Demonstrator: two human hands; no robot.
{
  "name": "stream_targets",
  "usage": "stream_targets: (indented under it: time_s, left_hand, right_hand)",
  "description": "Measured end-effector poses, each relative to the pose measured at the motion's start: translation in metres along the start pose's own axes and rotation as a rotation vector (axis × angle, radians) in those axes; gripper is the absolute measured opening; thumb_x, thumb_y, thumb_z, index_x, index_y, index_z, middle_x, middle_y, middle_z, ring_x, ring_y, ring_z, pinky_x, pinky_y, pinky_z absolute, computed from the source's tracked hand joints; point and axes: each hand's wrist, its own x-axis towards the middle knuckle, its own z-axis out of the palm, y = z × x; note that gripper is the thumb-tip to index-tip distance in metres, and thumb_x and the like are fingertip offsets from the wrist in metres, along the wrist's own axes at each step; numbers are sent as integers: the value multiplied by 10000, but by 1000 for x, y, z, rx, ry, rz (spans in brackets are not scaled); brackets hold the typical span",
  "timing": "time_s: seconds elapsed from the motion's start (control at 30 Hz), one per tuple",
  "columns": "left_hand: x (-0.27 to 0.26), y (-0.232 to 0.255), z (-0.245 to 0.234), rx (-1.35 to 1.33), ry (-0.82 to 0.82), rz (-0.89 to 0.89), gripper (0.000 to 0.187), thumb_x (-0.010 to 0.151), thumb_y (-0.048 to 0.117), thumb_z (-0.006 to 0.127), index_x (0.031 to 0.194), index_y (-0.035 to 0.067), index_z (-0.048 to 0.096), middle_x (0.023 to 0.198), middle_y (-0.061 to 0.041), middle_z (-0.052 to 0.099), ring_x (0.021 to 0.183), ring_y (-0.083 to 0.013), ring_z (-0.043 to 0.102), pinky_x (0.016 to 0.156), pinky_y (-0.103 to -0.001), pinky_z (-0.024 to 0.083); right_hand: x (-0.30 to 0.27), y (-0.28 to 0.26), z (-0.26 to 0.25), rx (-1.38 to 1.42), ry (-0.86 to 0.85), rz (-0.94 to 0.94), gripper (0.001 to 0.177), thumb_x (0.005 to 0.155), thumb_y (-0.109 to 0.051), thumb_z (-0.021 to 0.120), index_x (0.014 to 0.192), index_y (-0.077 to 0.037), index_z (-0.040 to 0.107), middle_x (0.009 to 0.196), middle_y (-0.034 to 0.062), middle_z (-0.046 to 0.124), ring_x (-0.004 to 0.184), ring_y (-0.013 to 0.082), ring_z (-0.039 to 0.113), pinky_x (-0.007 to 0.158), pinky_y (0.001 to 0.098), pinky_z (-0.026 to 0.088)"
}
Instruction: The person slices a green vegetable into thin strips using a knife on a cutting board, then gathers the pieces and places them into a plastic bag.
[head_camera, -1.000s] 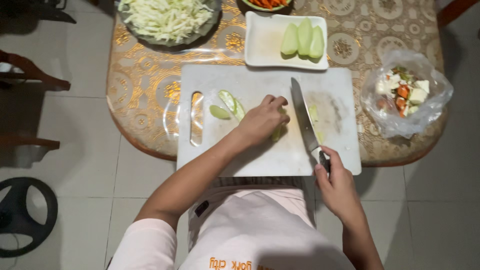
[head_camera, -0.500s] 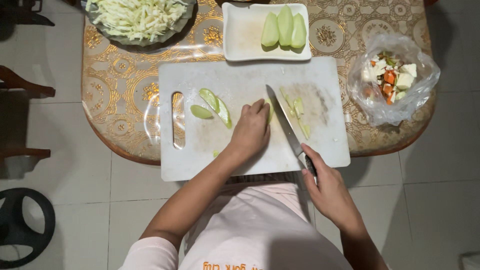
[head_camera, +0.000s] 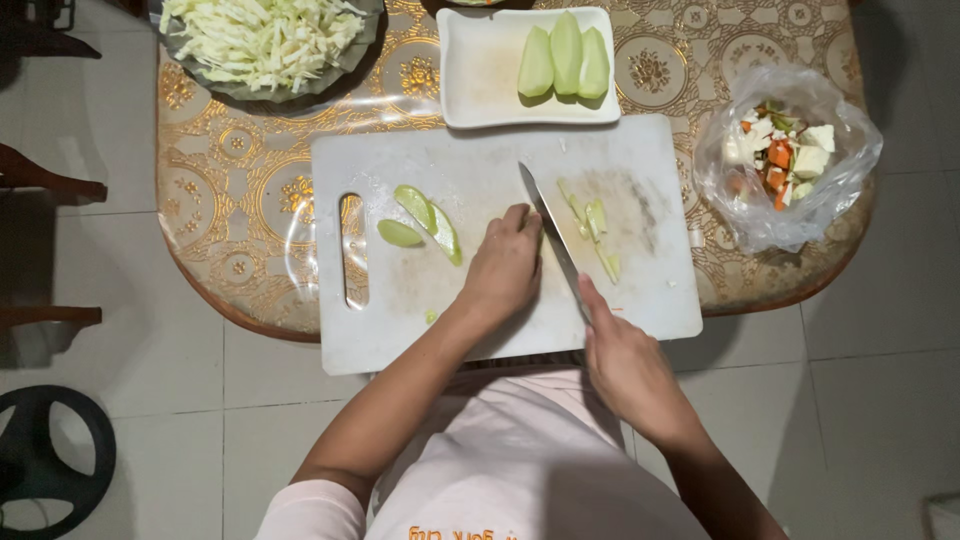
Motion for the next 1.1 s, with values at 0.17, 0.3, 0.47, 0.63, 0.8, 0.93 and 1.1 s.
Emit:
stream_targets:
  time_s: [0.17, 0.3, 0.47, 0.63, 0.8, 0.93, 1.1]
  left_hand:
    - [-8, 5, 4, -8, 36, -45, 521, 835, -21, 642, 1328, -151, 536, 1403, -289, 520, 1157, -459, 560, 1002, -467, 495]
    - [-14, 4, 3, -38, 84, -52, 507, 844, 25, 669, 1289, -177, 533, 1402, -311, 501, 1177, -468, 547, 1035, -473, 477]
    - [-11, -9, -6, -55, 187, -82, 271, 924, 41, 645, 1141, -122, 632, 1220, -292, 588, 1088, -428, 597, 990, -483, 498]
    - [2, -20, -14, -90, 188, -118, 131, 919, 83, 655, 973, -30, 694, 966, -211, 647, 922, -402, 643, 863, -494, 526]
    - [6, -10, -9, -65, 171, -88, 164, 905, 105, 686, 997, -30, 694, 989, -224, 607, 889, -408, 626, 822, -504, 516]
    - [-3, -3, -6, -21, 154, -23, 191, 882, 112, 695, 1015, -24, 715, 985, -211, 606, 947, -386, 610, 850, -485, 520]
    - [-3, -2, -3, 30, 58, -78, 343, 925, 105, 675, 1231, -51, 668, 1056, -190, 608, 987, -352, 584, 870, -457, 526]
  right_hand:
    - [7, -5, 3, 6, 8, 37, 629, 979, -132, 502, 1575, -158, 306, 907, 262, 690, 848, 478, 672, 803, 567, 508]
    - [-11, -2, -5, 49, 110, -64, 625, 958, -112, 512, 1561, -145, 351, 985, 299, 690, 891, 507, 661, 809, 569, 507]
    - [-22, -9, -17, 72, 6, 183, 625, 981, -149, 503, 1580, -198, 332, 951, 294, 688, 908, 491, 669, 839, 552, 504]
    - [-24, -18, -19, 127, 37, 65, 610, 968, -132, 510, 1557, -174, 356, 1050, 294, 686, 962, 514, 641, 825, 555, 494]
    - [-27, -21, -24, 95, -33, 149, 617, 979, -159, 499, 1571, -213, 334, 1091, 277, 683, 1004, 497, 641, 859, 553, 483]
    - [-30, -21, -28, 90, -66, 177, 618, 976, -168, 495, 1568, -229, 328, 1088, 266, 681, 990, 489, 644, 846, 553, 485]
    - [-32, -13, -23, 59, -104, 122, 648, 967, -152, 479, 1584, -173, 281, 1029, 268, 682, 947, 488, 638, 839, 560, 482]
